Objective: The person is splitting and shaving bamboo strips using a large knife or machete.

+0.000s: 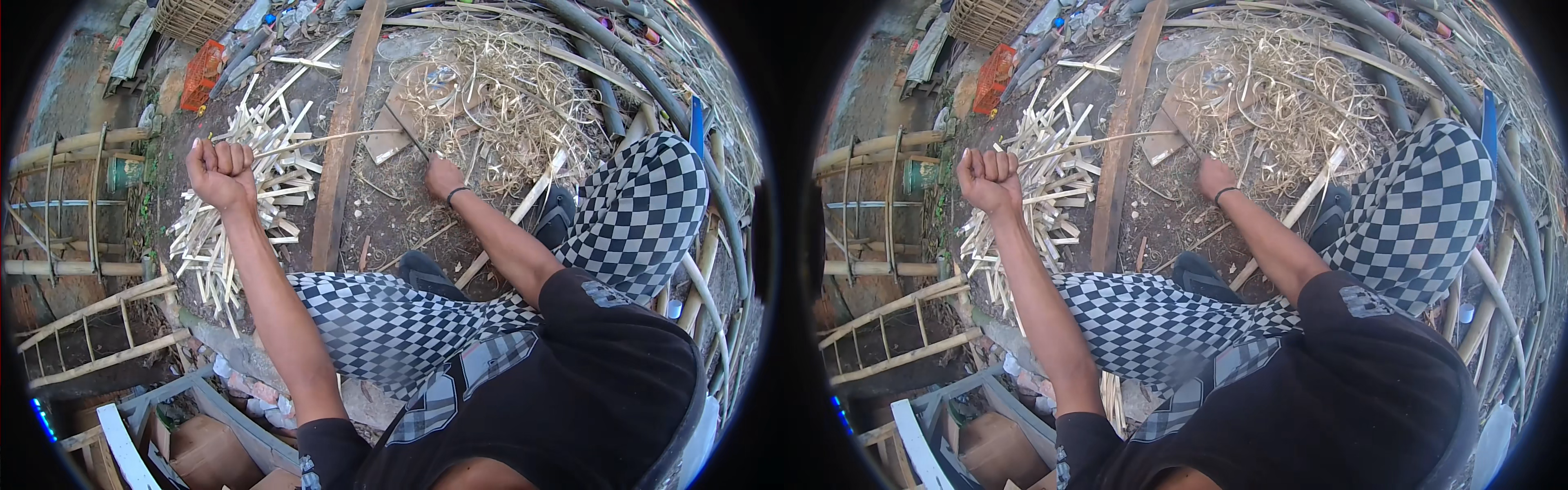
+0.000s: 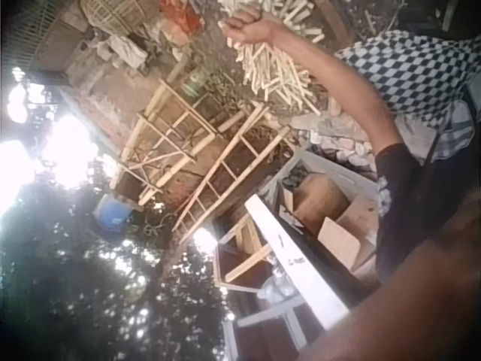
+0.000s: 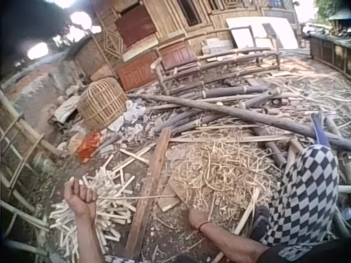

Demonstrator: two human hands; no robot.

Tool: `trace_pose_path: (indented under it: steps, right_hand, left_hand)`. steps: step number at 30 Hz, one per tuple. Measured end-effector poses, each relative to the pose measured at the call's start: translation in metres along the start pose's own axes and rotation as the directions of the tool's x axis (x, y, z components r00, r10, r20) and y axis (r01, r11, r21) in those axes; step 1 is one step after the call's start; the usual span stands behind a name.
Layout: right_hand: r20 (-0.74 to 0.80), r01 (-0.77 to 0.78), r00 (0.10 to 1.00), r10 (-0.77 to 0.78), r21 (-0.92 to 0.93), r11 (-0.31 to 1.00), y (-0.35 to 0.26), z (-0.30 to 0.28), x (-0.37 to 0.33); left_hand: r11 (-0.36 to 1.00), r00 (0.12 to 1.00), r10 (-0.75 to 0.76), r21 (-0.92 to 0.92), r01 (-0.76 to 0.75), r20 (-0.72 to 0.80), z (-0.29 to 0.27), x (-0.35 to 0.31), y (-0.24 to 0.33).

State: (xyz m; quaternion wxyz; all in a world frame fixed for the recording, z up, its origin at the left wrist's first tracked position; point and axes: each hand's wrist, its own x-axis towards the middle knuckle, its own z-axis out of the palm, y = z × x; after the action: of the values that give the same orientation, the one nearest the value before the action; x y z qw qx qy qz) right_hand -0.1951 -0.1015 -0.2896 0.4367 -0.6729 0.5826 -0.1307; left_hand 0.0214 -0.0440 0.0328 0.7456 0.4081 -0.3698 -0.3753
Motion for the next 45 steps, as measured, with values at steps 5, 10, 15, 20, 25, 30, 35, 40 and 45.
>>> trace_pose_path:
  steps: [5,10,15,20,25,30,35,40,45]
  right_hand:
    - [0.049,0.076,0.996,-0.077,0.014,0.997,-0.065,-0.009,-0.015]
    - [-0.076,0.524,0.851,-0.52,0.204,0.827,-0.17,-0.055,-0.096]
    - [-0.127,0.464,0.884,-0.449,0.142,0.874,-0.128,-0.038,-0.062]
    - [-0.02,0.379,0.925,-0.379,0.094,0.921,-0.131,-0.035,-0.058]
    - [0.0,0.512,0.857,-0.515,0.102,0.853,-0.157,-0.048,-0.081]
    - [-0.046,0.277,0.958,-0.282,-0.082,0.957,-0.074,-0.022,-0.012]
    - [0.039,0.36,0.932,-0.359,-0.021,0.933,-0.151,-0.05,-0.063]
    - [-0.044,0.381,0.924,-0.379,0.067,0.922,-0.118,-0.03,-0.038]
    - [-0.061,0.274,0.959,-0.276,-0.035,0.961,-0.09,-0.023,-0.021]
  left_hand:
    - [0.985,0.957,0.156,0.111,-0.132,-0.245,0.029,-0.007,-0.014]
    - [0.977,0.909,0.205,0.135,-0.166,-0.364,0.029,-0.017,-0.008]
    - [0.982,0.951,0.161,0.142,-0.127,-0.263,0.037,-0.022,-0.009]
    - [0.985,0.917,0.146,0.145,-0.098,-0.372,0.022,-0.016,-0.007]
    - [0.986,0.934,0.143,0.125,-0.107,-0.328,0.023,-0.019,-0.004]
    - [0.987,0.914,0.15,0.115,-0.115,-0.378,0.016,-0.01,-0.01]
    - [0.991,0.934,0.113,0.108,-0.081,-0.338,0.011,-0.02,-0.002]
    - [0.995,0.97,0.078,0.075,-0.062,-0.23,0.019,-0.014,-0.002]
    - [0.997,0.958,0.071,0.052,-0.059,-0.278,0.003,-0.012,-0.005]
